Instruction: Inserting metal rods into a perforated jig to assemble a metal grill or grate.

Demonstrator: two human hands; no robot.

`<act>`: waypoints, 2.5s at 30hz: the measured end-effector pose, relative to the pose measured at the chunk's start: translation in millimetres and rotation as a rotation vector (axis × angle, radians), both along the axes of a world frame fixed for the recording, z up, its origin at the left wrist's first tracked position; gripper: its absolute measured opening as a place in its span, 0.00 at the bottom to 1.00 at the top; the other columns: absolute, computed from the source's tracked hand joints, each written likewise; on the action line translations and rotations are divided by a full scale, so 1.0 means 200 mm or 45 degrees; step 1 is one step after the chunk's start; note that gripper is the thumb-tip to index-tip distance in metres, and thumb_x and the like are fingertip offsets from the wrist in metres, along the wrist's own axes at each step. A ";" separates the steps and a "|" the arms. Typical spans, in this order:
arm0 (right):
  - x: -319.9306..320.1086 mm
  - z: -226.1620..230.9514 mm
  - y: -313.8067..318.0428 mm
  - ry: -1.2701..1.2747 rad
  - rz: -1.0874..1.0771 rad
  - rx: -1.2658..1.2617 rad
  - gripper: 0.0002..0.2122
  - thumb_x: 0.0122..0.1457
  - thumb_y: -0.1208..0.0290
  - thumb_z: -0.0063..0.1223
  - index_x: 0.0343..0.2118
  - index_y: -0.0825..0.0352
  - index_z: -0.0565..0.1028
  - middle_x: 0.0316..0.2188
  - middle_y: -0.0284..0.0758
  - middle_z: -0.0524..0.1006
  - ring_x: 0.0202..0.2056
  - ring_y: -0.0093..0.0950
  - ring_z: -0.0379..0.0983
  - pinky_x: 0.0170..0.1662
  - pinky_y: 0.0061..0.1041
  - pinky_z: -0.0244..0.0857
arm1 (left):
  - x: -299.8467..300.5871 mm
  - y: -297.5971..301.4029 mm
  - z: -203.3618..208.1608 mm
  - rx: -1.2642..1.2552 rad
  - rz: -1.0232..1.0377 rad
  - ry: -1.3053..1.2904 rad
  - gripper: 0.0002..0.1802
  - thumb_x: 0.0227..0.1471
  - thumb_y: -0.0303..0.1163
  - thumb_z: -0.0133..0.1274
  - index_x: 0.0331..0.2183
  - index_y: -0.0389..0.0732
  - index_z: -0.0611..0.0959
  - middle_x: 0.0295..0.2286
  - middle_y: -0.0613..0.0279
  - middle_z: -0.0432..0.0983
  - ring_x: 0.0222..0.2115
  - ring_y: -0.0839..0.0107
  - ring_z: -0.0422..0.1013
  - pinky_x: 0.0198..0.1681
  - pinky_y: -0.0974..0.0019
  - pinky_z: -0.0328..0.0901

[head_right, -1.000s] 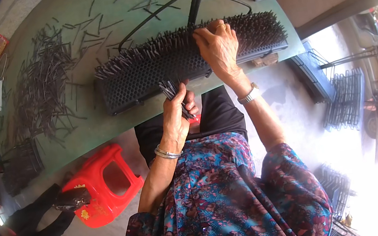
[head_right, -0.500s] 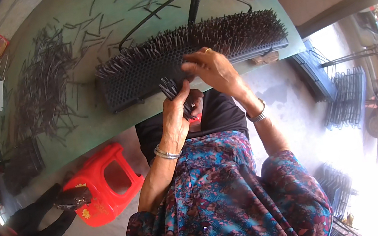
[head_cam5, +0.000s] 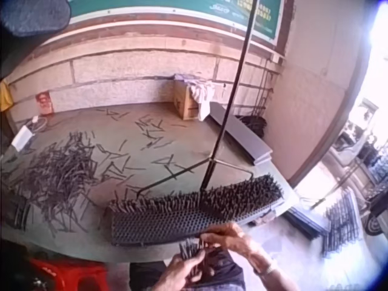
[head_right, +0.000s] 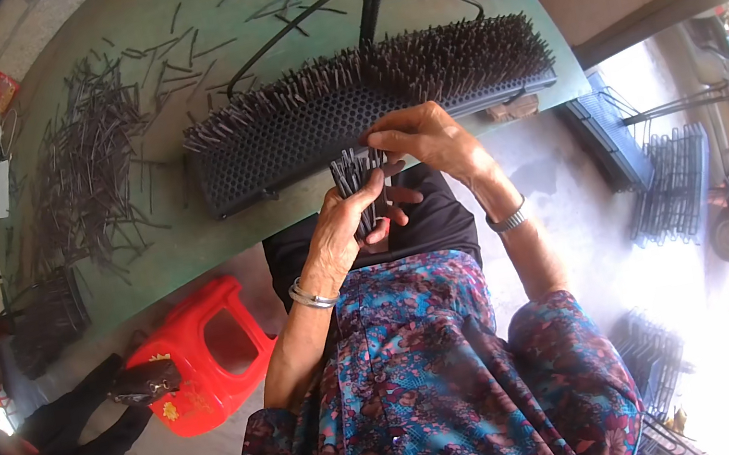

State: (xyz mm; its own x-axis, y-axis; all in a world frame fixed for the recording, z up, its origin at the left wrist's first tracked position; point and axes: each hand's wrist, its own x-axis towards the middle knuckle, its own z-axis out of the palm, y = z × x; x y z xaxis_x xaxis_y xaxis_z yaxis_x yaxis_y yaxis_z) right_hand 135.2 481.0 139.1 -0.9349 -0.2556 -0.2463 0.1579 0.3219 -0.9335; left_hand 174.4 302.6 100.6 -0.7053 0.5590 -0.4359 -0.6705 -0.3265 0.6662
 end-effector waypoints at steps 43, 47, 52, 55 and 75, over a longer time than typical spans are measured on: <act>-0.09 -0.10 0.03 0.973 -0.665 0.550 0.04 0.59 0.78 0.50 0.36 0.69 0.73 0.27 0.41 0.78 0.30 0.30 0.80 0.29 0.25 0.70 | -0.09 0.00 -0.20 0.289 0.207 -0.278 0.17 0.59 0.42 0.49 0.41 0.37 0.75 0.33 0.48 0.78 0.33 0.64 0.76 0.33 0.60 0.73; -0.09 -0.09 0.06 1.005 -0.603 0.589 0.03 0.59 0.78 0.50 0.36 0.69 0.73 0.27 0.41 0.78 0.29 0.31 0.80 0.28 0.26 0.69 | -0.08 0.01 -0.18 0.337 0.340 -0.326 0.17 0.59 0.39 0.49 0.43 0.35 0.74 0.33 0.47 0.77 0.32 0.62 0.76 0.35 0.56 0.74; -0.11 -0.07 0.10 0.925 -0.466 0.710 0.04 0.60 0.79 0.49 0.36 0.70 0.74 0.26 0.40 0.78 0.30 0.28 0.80 0.29 0.22 0.69 | -0.06 0.01 -0.21 0.231 0.450 -0.298 0.15 0.59 0.35 0.48 0.42 0.34 0.75 0.31 0.48 0.77 0.32 0.62 0.76 0.36 0.56 0.74; -0.12 -0.07 0.11 0.905 -0.451 0.670 0.04 0.60 0.79 0.49 0.37 0.70 0.74 0.26 0.40 0.78 0.29 0.27 0.80 0.29 0.22 0.69 | -0.04 0.01 -0.19 0.227 0.455 -0.280 0.14 0.60 0.34 0.48 0.43 0.34 0.75 0.31 0.49 0.77 0.31 0.63 0.76 0.36 0.56 0.74; -0.16 -0.09 0.06 1.007 -0.410 0.814 0.04 0.55 0.71 0.54 0.32 0.63 0.77 0.27 0.38 0.75 0.29 0.38 0.74 0.32 0.34 0.68 | -0.01 0.02 -0.17 0.184 0.436 -0.221 0.14 0.59 0.37 0.51 0.40 0.36 0.75 0.29 0.58 0.74 0.20 0.81 0.57 0.20 0.77 0.53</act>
